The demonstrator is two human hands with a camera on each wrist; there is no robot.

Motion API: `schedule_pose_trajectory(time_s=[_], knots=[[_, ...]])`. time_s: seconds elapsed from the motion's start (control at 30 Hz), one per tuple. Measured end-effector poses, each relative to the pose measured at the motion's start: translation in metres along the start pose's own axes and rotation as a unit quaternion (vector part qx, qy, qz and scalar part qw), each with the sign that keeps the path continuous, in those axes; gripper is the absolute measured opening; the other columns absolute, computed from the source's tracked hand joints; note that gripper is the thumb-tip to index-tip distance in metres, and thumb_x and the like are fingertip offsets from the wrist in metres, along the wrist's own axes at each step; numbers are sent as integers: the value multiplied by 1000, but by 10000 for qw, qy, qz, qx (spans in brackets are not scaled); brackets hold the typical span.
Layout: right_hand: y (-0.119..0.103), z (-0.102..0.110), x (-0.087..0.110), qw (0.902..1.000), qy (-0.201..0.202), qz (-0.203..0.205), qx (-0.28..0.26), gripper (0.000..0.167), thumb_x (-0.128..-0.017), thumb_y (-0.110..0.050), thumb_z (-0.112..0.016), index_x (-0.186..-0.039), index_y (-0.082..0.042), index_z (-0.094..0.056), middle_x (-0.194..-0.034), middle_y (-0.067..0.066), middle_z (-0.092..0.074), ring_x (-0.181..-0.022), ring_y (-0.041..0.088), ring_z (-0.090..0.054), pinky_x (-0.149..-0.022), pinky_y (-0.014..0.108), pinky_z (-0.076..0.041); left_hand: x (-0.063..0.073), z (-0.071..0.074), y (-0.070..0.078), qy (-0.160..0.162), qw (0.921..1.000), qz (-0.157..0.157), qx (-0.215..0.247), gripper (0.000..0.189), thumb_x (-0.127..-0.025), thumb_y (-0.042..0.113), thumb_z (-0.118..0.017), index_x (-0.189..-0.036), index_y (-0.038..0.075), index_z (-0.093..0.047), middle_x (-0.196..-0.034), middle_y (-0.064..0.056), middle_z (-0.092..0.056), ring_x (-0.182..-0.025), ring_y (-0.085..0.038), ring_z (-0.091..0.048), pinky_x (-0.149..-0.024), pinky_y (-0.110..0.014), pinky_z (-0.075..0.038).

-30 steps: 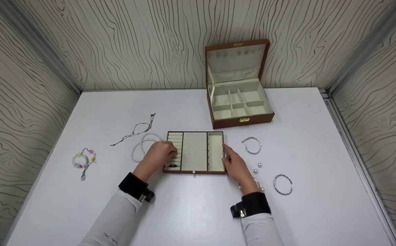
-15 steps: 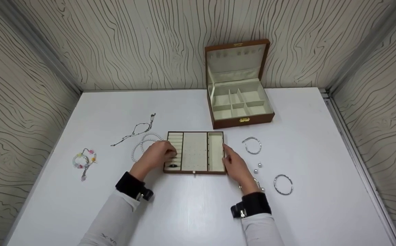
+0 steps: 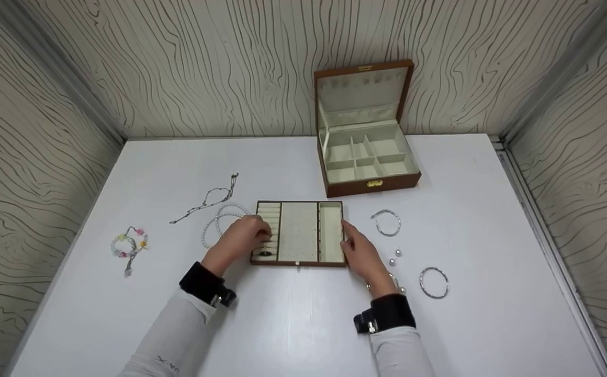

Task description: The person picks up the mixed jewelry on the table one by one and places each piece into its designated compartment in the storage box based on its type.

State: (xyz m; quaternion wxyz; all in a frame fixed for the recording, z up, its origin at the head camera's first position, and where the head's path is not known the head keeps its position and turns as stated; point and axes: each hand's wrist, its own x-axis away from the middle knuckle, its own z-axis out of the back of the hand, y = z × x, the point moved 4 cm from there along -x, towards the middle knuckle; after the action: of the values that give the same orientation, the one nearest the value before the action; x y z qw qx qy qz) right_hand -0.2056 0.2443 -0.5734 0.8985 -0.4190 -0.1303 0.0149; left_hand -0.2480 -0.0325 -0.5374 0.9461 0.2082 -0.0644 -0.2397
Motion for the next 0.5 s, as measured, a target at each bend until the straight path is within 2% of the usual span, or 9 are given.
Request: schedule_pose_trajectory(time_s=[0.17,0.33,0.5], knots=[[0,0,0,10000,8,-23,19,53,-104,-16,-47,-154,-9,-29,-102,11,-58,-82,19,-54,-77,37,-44,-1,-1,1,80,9998,22,-189,14,-81,-4,-71,-87,9,-72,-83,0,-62,-76,-17,-59,-71,-31,-52],[0,0,0,10000,-8,34,4,53,-104,-16,-47,-154,-9,-29,-100,11,-58,-80,18,-55,-76,37,-45,-3,-3,0,221,9995,66,-225,12,-82,-3,-71,-80,9,-68,-79,1,-59,-72,-16,-56,-66,-30,-50],[0,0,1,10000,-16,76,15,53,-104,-16,-48,-154,-9,-29,-101,11,-59,-80,18,-56,-77,38,-46,-4,-4,-2,311,9990,205,-228,11,-83,0,-72,-79,9,-67,-78,0,-58,-71,-17,-56,-66,-31,-51]])
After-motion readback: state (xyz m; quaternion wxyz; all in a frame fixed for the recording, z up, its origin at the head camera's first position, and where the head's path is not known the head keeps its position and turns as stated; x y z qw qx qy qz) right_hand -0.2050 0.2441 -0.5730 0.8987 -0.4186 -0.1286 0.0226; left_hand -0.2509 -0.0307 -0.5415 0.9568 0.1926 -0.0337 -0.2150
